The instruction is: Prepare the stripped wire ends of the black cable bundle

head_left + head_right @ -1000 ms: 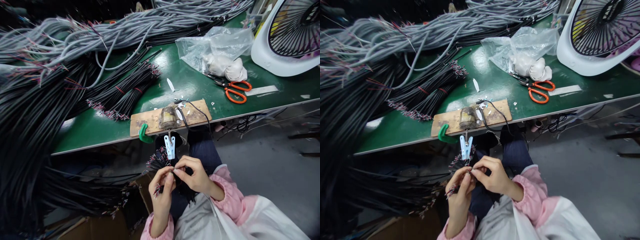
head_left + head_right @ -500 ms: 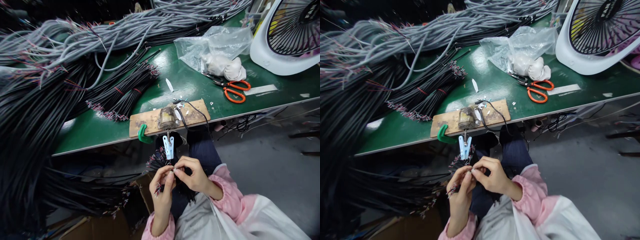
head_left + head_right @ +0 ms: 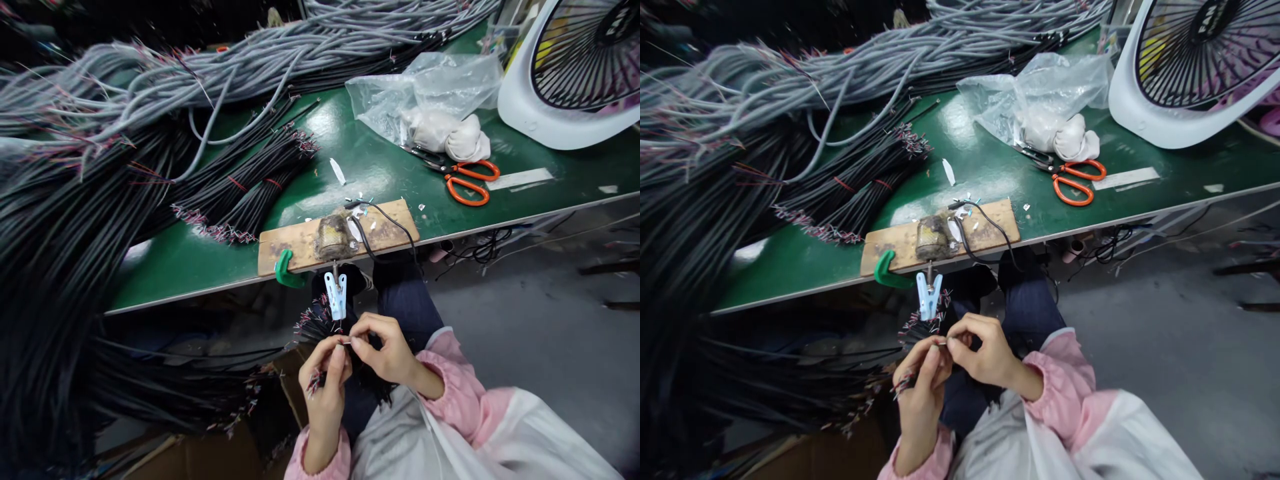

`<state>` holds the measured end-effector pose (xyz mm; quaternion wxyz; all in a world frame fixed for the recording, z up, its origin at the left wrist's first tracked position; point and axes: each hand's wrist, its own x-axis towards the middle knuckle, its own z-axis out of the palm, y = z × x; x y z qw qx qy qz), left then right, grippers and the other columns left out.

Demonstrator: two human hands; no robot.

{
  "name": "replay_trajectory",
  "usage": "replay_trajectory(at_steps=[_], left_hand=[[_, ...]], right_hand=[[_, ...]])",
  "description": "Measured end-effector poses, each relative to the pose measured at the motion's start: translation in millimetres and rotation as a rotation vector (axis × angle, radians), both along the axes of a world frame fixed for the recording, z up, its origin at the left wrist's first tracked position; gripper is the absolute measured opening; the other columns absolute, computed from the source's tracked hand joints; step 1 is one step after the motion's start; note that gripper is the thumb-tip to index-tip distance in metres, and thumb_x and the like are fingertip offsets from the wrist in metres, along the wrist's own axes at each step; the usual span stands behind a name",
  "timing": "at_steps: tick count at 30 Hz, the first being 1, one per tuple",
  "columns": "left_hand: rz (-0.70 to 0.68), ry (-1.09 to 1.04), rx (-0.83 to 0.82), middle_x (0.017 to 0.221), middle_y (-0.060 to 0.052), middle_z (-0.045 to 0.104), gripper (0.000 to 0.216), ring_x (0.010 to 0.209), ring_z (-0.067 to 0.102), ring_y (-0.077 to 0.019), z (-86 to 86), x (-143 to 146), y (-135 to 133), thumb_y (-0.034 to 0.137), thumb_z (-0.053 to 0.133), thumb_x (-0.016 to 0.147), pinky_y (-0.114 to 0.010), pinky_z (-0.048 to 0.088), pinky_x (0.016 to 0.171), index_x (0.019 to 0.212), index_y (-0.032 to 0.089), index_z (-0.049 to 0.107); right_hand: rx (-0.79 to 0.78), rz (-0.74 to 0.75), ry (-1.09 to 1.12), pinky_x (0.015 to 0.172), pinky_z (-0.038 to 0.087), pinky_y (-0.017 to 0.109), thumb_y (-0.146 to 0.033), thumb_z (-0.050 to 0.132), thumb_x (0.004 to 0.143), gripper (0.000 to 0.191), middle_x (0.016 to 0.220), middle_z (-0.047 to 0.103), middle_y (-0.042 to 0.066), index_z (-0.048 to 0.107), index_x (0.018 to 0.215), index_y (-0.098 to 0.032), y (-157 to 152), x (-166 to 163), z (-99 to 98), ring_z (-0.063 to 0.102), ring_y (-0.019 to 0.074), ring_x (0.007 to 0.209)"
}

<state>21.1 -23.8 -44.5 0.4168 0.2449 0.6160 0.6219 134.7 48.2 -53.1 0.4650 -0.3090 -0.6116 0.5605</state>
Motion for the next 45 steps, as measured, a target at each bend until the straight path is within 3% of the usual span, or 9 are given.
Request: replay_trajectory(at_steps=[5,10,18,24,28,32,38,42,45], left_hand=[[-0.039,0.020,0.008,0.053,0.004,0.050,0.028,0.042,0.038,-0.0051,3.3,1,-2,0.041,0.078,0.082,-0.015,0.030,0.039,0.073,0.015,0.072],[-0.135,0.085,-0.008,0.054,0.007,0.039,0.032,0.045,0.031,-0.0056,5.6,-1,-6,0.037,0.073,0.088,-0.017,0.026,0.042,0.066,0.016,0.063],[-0.237,0.241,-0.022,0.057,0.004,0.046,0.031,0.048,0.040,-0.0089,14.2,0,-4,0.039,0.069,0.090,-0.019,0.033,0.045,0.069,0.017,0.064],[-0.247,0.333,-0.030,0.057,0.003,0.050,0.027,0.050,0.043,-0.0093,17.5,2,-3,0.033,0.070,0.089,-0.018,0.034,0.047,0.069,0.017,0.065],[-0.210,0.279,-0.043,0.058,0.002,0.053,0.028,0.048,0.045,-0.0091,13.0,6,-8,0.035,0.072,0.088,-0.018,0.036,0.045,0.068,0.017,0.067],[-0.120,0.152,-0.038,0.063,0.000,0.058,0.030,0.045,0.049,-0.0093,4.4,10,-16,0.043,0.073,0.087,-0.018,0.037,0.039,0.073,0.017,0.072],[-0.105,0.166,-0.031,0.061,0.002,0.051,0.033,0.043,0.042,-0.0070,2.0,8,-19,0.043,0.071,0.089,-0.017,0.035,0.038,0.069,0.017,0.069],[-0.103,0.152,-0.044,0.063,0.002,0.052,0.034,0.047,0.044,-0.0085,6.2,9,-17,0.045,0.070,0.089,-0.017,0.035,0.040,0.069,0.017,0.068],[-0.093,0.130,-0.028,0.064,0.002,0.052,0.032,0.050,0.044,-0.0090,6.1,10,-17,0.043,0.071,0.089,-0.018,0.035,0.043,0.069,0.018,0.067]], right_hand=[[-0.005,0.023,0.043,0.058,0.051,0.025,-0.035,0.066,0.092,0.022,0.074,0.068,0.004,0.075,0.096,-0.015,-1,0,0.0,0.060,0.0143,0.062],[0.044,0.003,0.015,0.057,0.049,0.027,-0.036,0.062,0.097,0.029,0.070,0.068,0.005,0.073,0.079,-0.016,-1,2,2.8,0.059,0.0151,0.061],[0.060,0.015,0.031,0.058,0.049,0.027,-0.035,0.063,0.095,0.025,0.072,0.067,0.006,0.071,0.079,-0.017,0,4,3.3,0.060,0.0158,0.063],[0.079,-0.039,-0.077,0.054,0.042,0.025,-0.023,0.062,0.092,0.022,0.067,0.058,0.001,0.064,0.071,-0.017,-4,4,9.1,0.051,0.0130,0.058],[0.017,-0.113,-0.122,0.050,0.036,0.025,-0.026,0.061,0.093,0.031,0.062,0.051,-0.002,0.057,0.063,-0.019,-2,2,10.9,0.046,0.0114,0.053],[-0.073,-0.214,-0.088,0.053,0.042,0.026,-0.037,0.062,0.096,0.036,0.064,0.057,0.000,0.060,0.065,-0.018,8,12,8.9,0.052,0.0130,0.057],[0.012,0.090,-0.016,0.060,0.051,0.027,-0.038,0.063,0.096,0.029,0.075,0.071,0.006,0.074,0.081,-0.015,6,25,14.3,0.062,0.0154,0.064],[0.038,0.102,-0.019,0.060,0.051,0.027,-0.032,0.059,0.097,0.026,0.077,0.071,0.007,0.076,0.086,-0.015,2,23,15.8,0.061,0.0155,0.065],[0.042,0.018,-0.036,0.058,0.049,0.027,-0.027,0.062,0.095,0.021,0.072,0.069,0.005,0.074,0.083,-0.016,1,23,17.8,0.059,0.0150,0.062]])
